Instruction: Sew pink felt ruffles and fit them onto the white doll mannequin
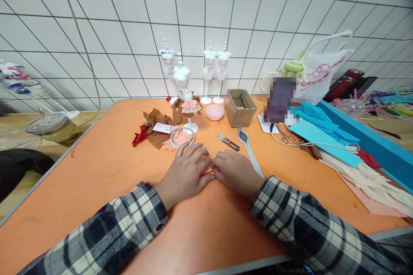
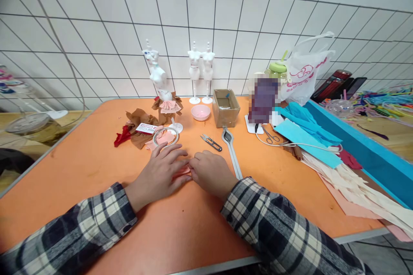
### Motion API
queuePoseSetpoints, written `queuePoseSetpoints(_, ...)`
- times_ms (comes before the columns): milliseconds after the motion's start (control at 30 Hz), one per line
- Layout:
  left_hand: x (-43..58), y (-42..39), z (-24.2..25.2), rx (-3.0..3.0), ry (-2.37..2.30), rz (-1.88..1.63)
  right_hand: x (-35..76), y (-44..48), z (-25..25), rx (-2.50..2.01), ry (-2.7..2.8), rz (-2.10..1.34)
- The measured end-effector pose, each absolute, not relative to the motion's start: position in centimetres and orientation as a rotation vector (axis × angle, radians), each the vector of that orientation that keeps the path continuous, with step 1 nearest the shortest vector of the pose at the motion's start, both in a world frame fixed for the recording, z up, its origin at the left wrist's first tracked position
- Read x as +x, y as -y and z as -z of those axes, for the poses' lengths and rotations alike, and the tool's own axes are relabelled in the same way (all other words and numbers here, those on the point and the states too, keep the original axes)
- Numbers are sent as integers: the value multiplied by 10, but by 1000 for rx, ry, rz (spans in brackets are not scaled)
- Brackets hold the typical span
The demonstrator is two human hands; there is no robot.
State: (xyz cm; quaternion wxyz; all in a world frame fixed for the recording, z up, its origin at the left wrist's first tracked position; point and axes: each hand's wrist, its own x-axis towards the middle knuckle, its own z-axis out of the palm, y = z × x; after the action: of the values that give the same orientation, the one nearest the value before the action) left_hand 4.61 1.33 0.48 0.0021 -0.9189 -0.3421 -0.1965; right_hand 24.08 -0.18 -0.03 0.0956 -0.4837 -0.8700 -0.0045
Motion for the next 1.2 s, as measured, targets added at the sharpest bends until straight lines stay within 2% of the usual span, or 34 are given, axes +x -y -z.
queuePoseSetpoints(333, 50, -12, -2, -2833, 1206, 639, 238, 6, 0, -1356, 2599, 128)
queuePoseSetpoints(500, 47, -16, -1, -2879, 1165, 642, 242, 3, -3, -1335, 2576, -11)
queuePoseSetpoints(767, 38, -22, -3, -2872, 1065, 682, 259, -9, -2, -1199, 2427, -474)
queuePoseSetpoints(1033, 40, -19, -3, -2915, 1098, 670, 253, -8, -1, -1220, 2449, -418)
queuePoseSetpoints(1133, 40, -21, -2, -2973, 1191, 755, 266, -16, -4, -1219, 2263, -465)
queuePoseSetpoints(1200, 41, -23, 0, -3005, 1273, 860, 279, -27, -5, -1386, 2047, -421)
